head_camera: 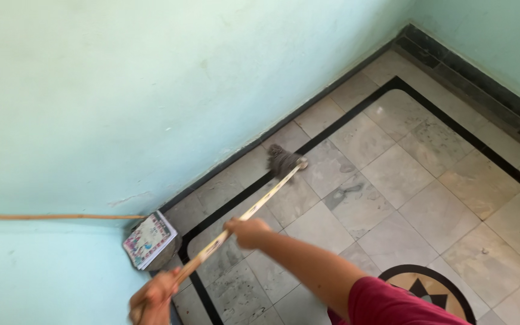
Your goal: The person mops a tiled floor with a decorative circular design using a mop, cleaning the surface around the center and near the door.
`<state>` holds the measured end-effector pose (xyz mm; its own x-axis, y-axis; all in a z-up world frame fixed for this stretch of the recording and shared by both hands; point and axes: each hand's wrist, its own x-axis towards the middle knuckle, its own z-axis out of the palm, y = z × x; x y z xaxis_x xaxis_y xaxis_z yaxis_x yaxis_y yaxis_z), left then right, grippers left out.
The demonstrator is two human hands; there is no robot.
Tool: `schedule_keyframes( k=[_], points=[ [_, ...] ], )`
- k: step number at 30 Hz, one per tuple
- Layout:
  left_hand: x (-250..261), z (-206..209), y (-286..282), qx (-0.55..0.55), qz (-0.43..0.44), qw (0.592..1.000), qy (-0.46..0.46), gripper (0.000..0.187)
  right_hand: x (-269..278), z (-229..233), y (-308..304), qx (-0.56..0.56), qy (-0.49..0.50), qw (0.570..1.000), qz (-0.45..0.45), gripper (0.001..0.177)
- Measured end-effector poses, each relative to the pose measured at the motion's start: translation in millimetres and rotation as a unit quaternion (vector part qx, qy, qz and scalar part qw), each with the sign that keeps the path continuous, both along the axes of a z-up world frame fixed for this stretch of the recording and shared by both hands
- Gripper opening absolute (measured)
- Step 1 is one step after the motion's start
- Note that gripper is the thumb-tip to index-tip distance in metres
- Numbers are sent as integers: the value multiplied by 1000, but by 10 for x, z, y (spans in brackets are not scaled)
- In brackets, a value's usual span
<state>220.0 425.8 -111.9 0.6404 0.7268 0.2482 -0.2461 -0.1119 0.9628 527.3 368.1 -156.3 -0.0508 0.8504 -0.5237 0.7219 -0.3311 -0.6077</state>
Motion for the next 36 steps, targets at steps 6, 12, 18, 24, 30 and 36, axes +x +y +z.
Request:
schedule_keyframes(
  k=[6,12,18,24,30,36],
  points=[
    [2378,-255,-38,20,-131,991,29,11,1782,-891,-283,11,-9,962,-271,53],
    [3984,-315,-679,201,-319,916,140,35,3102,-1603,-1009,6,-105,932,-347,78],
    [3724,-178,-778,229,-307,907,173,39,2720,-1351,-1067,49,-139,931,-335,84],
    [2328,53,-654,151,-171,967,114,26,1404,-854,-571,6,-118,963,-244,70],
    [275,343,-535,107,-11,990,93,11,-650,-628,-51,80,-148,981,-94,58],
    [-1660,720,-1082,109,139,979,106,31,-2739,-314,83,159,-109,977,91,43]
  ],
)
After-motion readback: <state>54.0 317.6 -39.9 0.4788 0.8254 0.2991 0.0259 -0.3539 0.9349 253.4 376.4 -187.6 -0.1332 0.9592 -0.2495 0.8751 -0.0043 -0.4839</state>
